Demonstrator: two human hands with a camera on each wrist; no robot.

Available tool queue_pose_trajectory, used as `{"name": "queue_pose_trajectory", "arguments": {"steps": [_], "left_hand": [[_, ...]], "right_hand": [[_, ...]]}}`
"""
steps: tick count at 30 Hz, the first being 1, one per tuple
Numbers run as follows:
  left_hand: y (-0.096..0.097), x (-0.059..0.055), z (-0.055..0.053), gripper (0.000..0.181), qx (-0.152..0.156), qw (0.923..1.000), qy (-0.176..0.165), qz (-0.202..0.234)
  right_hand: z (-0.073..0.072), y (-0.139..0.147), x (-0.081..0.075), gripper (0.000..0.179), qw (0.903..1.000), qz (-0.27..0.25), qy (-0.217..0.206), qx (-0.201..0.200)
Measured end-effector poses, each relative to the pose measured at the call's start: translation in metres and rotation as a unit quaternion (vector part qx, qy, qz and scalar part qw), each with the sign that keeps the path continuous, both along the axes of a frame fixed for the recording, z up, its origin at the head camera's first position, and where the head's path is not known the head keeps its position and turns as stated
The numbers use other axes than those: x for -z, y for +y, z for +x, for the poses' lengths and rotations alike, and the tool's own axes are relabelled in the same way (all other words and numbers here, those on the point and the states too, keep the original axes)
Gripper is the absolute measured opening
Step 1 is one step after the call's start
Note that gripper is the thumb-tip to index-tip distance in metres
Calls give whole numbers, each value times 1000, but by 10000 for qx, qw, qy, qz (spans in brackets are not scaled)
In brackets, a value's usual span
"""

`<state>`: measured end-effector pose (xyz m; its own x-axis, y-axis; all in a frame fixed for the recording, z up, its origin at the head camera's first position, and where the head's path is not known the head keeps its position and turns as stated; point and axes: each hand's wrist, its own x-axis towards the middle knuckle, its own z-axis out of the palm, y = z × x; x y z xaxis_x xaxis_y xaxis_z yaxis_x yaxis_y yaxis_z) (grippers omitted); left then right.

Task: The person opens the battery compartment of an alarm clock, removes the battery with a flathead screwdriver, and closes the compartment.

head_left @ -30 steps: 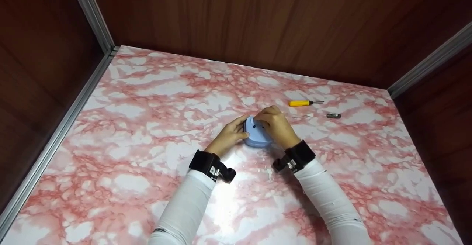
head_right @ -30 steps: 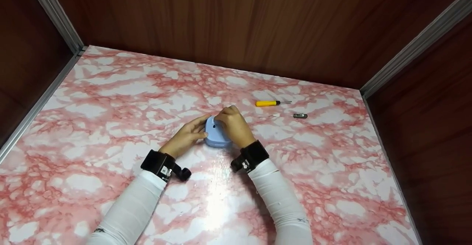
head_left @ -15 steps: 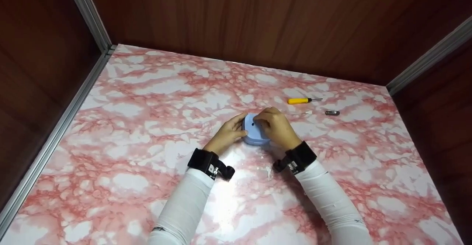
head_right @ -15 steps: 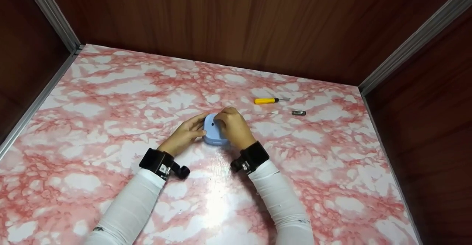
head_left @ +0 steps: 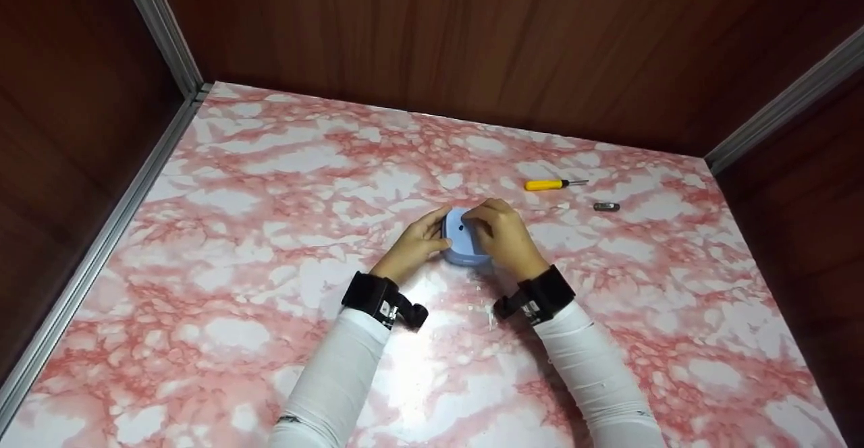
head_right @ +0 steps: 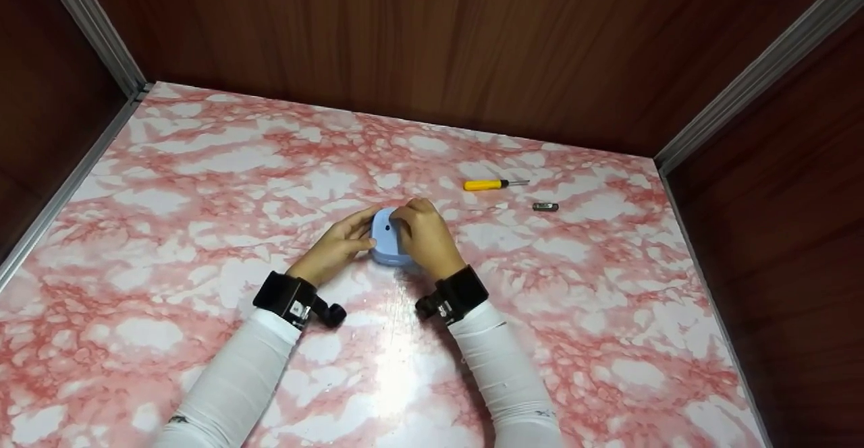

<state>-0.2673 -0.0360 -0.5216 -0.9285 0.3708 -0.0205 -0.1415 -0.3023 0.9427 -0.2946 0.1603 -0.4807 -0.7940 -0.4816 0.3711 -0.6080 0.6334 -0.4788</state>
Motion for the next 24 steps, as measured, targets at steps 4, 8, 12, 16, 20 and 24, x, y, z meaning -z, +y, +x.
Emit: {"name": "queue_pose_trajectory", "arguments": {"steps": [4,8,12,16,20,24], "left_hand": [[1,1,0,71,10,10000,41,40],[0,2,0,71,-6,9999,86,-101],[0,2,1,72,-25,9996,35,-281],[0,1,1,72,-75,9995,-1,-301],[0,0,2,73,-126,9994,23,-329],[-1,1,2,73,-108,9991,144,-373]], "right_hand": [[4,-1,2,24,9999,-2,20,131],[6,-2,2,28,9997,65,-101,215],[8,-1,2,35,9989,122,-374,262],[9,2,0,47,9973,174,-656,263],[8,6,-5,62,9939,226,-1061,178],[5,18,-11,60,9911,281,-1299,-16]]}}
